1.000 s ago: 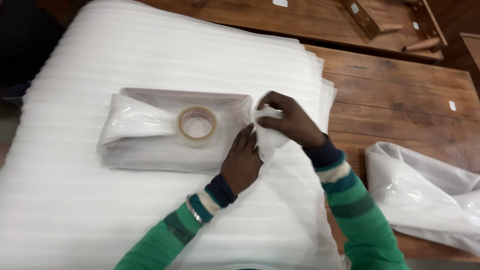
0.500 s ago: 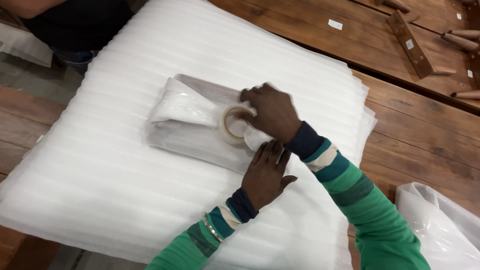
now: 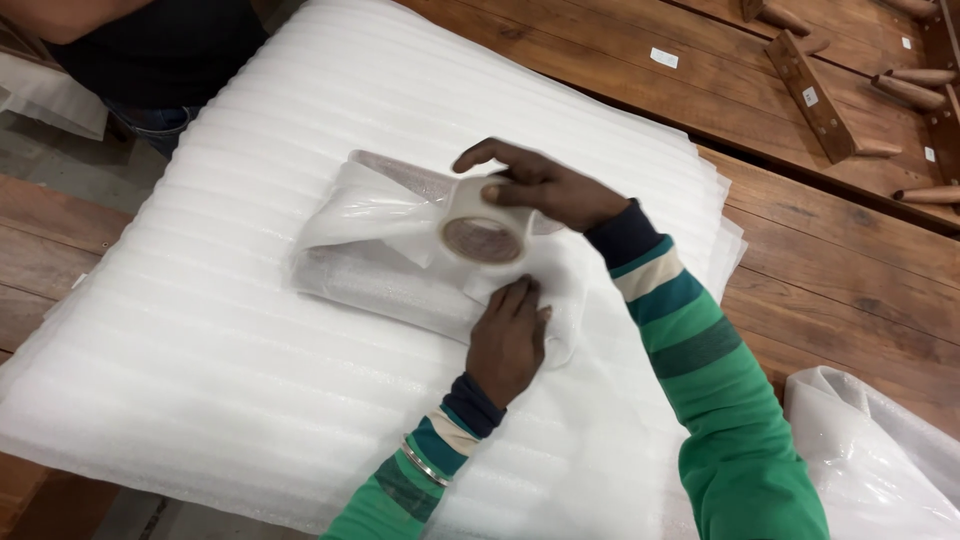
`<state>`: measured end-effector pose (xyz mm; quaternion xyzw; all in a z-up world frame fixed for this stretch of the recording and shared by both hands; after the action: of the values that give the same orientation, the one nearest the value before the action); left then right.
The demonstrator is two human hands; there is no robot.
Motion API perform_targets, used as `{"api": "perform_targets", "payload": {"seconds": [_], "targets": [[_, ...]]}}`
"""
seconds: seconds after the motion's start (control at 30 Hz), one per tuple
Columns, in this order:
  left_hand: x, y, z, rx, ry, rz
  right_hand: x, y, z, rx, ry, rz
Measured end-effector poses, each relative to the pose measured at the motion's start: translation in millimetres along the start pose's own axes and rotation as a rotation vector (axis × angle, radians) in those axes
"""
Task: The recorder is wrapping wooden table legs in foam sheets and securing them with adhesive tape.
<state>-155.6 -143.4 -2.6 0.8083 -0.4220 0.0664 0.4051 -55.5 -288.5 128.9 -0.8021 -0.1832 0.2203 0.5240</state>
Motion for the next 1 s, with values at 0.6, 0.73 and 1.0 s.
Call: {"api": "perform_targets", "payload": {"seconds": [0.6, 0.73, 1.0], "targets": [[9.2, -23.7, -22.1, 0.221, -0.225, -0.033, -171.1, 57.0, -3.6, -0.163, -0.06, 0.134], [10.1, -29.8, -21.6, 0.263, -0.291, -0.043, -178.0, 85.7, 5.3, -0.142, 0.109, 0.28], [16.6, -44.2, -26.7, 0.319, -0.391, -0.077, -149.3, 107.6, 10.8, -0.27, 0.114, 0.57]]}}
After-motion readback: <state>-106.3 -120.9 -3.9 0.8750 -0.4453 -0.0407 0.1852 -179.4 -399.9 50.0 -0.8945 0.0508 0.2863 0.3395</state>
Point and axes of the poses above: each hand's wrist, its own x-axis towards the middle knuckle, its own z-axis out of the palm, y = z × x, the point moved 2 cm from there along x, towards the middle knuckle, and after that the axes turned 9 degrees about -y, right-handed, at the moved point
